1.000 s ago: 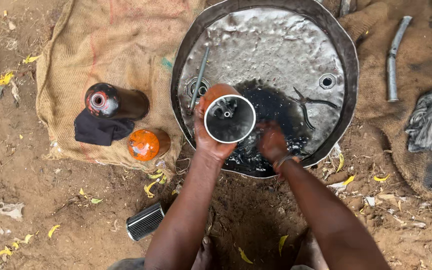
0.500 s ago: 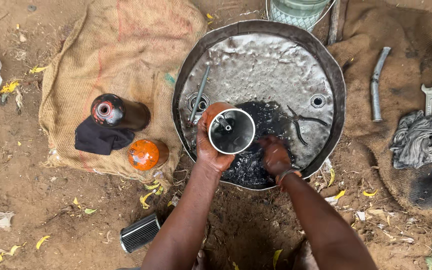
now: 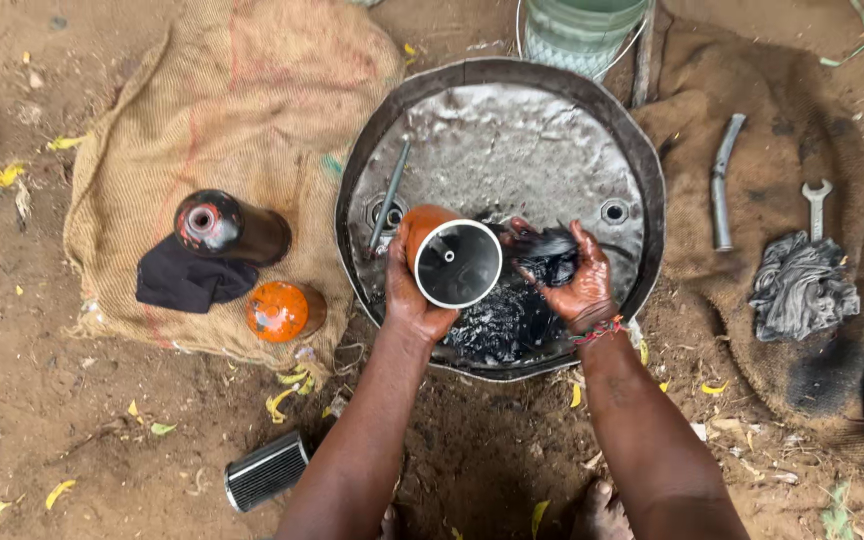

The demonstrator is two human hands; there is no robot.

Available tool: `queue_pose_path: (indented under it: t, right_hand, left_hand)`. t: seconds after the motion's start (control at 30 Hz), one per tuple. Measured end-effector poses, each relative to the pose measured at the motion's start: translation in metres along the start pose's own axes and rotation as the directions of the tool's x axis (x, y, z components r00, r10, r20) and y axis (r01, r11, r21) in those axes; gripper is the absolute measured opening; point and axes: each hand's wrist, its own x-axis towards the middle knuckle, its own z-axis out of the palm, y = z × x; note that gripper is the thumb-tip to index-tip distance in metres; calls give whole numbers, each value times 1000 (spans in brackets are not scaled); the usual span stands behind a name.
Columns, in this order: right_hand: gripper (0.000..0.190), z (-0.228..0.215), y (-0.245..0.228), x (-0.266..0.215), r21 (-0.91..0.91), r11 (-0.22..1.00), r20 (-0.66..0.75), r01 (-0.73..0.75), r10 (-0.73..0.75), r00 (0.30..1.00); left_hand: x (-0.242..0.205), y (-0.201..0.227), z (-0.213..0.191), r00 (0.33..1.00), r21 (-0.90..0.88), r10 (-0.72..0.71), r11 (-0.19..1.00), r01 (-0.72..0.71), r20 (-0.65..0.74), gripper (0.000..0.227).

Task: The person cleans several oil filter components by hand and with a cloth in a basin of dark oil, wiping the interiors and exteriors of the canisters.

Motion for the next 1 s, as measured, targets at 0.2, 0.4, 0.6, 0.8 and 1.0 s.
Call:
queue_pose_path:
  t: [0.2, 0.4, 0.6, 0.8, 1.0]
  right_hand:
    - [44, 38, -5, -6, 236, 952, 56, -198, 190, 980]
    - [42, 87, -40, -12, 54, 980, 163, -192, 181, 970]
    - [30, 133, -19, -17, -436, 895, -30, -91, 87, 996]
    - [21, 166, 17, -17, -753, 627, 127, 197, -156, 980]
    - [27, 161, 9, -2, -866, 349, 268, 359, -282, 921]
  left_hand:
    - [5, 0, -6, 993, 60, 6, 998, 2, -119, 72]
    - [21, -2, -38, 975, 91, 16, 996, 4, -223, 78]
    - [38, -30, -84, 883, 556, 340, 823, -114, -322, 98]
    - [76, -60, -122, 998, -344, -50, 938, 37, -28, 70]
    - [38, -58, -96, 922, 3, 90, -995, 96, 377, 79]
